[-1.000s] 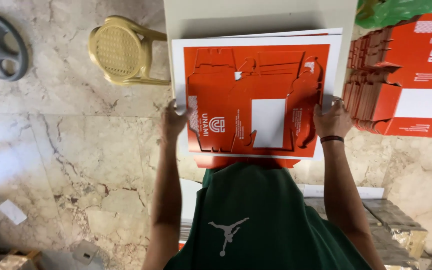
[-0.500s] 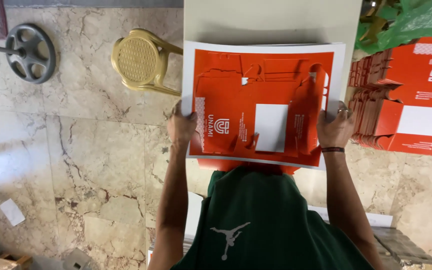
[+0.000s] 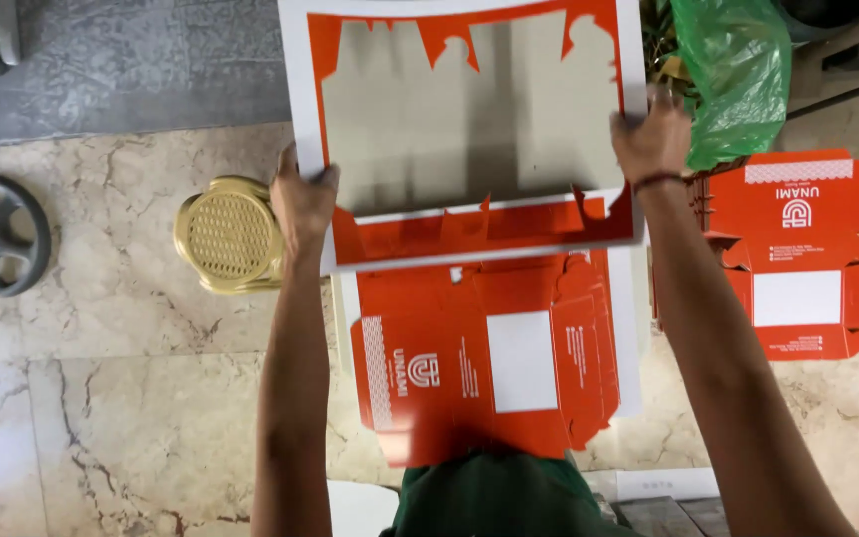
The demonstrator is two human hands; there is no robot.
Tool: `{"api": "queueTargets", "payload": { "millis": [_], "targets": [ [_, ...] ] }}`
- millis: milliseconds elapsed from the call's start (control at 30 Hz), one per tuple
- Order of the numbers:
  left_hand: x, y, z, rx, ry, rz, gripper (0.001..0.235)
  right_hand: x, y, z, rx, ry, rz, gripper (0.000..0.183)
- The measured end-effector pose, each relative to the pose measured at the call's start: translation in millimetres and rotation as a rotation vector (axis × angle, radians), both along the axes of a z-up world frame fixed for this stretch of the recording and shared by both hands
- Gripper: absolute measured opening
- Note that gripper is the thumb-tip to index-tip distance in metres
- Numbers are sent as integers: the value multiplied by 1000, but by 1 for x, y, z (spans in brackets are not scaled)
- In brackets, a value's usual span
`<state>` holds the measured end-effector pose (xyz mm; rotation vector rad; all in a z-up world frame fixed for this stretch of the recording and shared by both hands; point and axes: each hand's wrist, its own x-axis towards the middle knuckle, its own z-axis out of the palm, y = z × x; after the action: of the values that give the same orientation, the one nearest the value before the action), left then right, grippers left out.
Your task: Manually extracting die-cut cardboard box shapes from their surrounding sheets and stacking the finished boxes.
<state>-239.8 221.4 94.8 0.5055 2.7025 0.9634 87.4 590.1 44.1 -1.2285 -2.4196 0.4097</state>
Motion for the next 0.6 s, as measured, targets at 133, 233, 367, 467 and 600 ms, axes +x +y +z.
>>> {"api": "queueTargets", "payload": {
  "millis": [133,233,367,467,600],
  "targets": [
    [-67,73,-73,-62,-19,-27,50,-55,75,-54,35,48,15,28],
    [-89,105,-120,-150,-132,-6,75,-74,103,-97,23,-3,-10,34],
    [-97,115,-176,-293,-50,-49,56,-82,112,-146,-96,-149,-123,42],
    [-99,118,-181,-384,53,-120,75,-81,114,-156,-95,-145,-127,51],
    [-82,105,-164,-437,29,-123,103,-76,78,-136,-130,-377,-138,66]
  ]
}}
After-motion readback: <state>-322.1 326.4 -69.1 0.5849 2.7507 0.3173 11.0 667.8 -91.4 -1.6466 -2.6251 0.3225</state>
